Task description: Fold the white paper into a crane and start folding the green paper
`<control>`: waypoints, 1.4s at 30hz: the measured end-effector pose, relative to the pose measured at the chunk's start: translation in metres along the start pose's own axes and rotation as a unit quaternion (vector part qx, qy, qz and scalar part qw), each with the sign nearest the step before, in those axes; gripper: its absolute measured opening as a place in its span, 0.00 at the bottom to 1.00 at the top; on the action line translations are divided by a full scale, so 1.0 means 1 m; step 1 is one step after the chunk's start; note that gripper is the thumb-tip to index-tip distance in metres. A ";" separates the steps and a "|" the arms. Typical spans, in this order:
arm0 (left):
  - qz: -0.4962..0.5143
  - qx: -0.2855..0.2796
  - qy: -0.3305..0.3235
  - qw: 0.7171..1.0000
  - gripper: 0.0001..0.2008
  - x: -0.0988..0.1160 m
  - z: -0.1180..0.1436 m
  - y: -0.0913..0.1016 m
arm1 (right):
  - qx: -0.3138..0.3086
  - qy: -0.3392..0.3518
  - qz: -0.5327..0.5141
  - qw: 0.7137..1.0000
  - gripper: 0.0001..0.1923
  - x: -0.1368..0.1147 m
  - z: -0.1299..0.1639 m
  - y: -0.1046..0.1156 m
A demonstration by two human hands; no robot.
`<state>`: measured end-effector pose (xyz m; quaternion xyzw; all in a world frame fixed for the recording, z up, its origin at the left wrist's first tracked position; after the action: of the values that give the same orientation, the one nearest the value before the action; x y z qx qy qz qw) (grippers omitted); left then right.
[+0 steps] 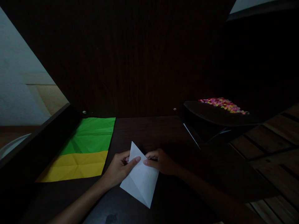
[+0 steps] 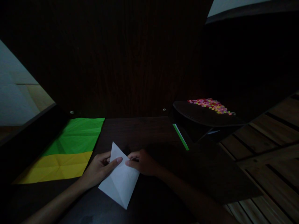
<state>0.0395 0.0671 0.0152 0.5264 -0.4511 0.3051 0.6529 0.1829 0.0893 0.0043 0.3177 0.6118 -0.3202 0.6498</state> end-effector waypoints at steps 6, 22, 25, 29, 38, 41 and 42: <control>-0.005 0.026 0.011 1.000 0.15 -0.006 0.000 0.005 | 0.009 -0.007 -0.057 0.998 0.11 0.002 -0.001 0.001; 0.156 0.115 0.077 0.978 0.17 -0.017 -0.006 0.024 | 0.045 0.018 -0.115 0.992 0.17 0.002 -0.005 0.015; 0.167 0.112 0.062 0.978 0.20 -0.017 -0.008 0.023 | 0.063 0.012 -0.126 0.990 0.14 0.004 -0.006 0.018; 0.163 0.141 0.035 0.976 0.36 -0.024 -0.012 0.024 | 0.095 0.017 -0.067 0.993 0.13 0.002 -0.007 0.027; -0.265 0.133 -0.123 0.947 0.20 -0.010 -0.005 0.025 | 0.110 0.099 0.221 0.964 0.09 -0.018 -0.005 0.037; -0.332 0.108 -0.179 0.920 0.12 0.005 -0.001 0.018 | 0.094 0.162 0.270 0.944 0.08 -0.021 -0.004 0.033; -0.340 0.102 -0.193 0.915 0.11 0.008 0.001 0.016 | 0.092 0.175 0.285 0.938 0.08 -0.021 -0.004 0.032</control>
<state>0.0291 0.0699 0.0290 0.7603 -0.3286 0.0009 0.5603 0.2054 0.1118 0.0255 0.5879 0.5675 -0.1159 0.5647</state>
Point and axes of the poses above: each hand's wrist, its own z-axis away from the middle knuckle, its own y-axis out of the back of the hand, x = y × z, the point moved 7 cm from there along -z, towards the middle knuckle, and after that the axes turned 15 degrees about -z, right-handed, at the moved point
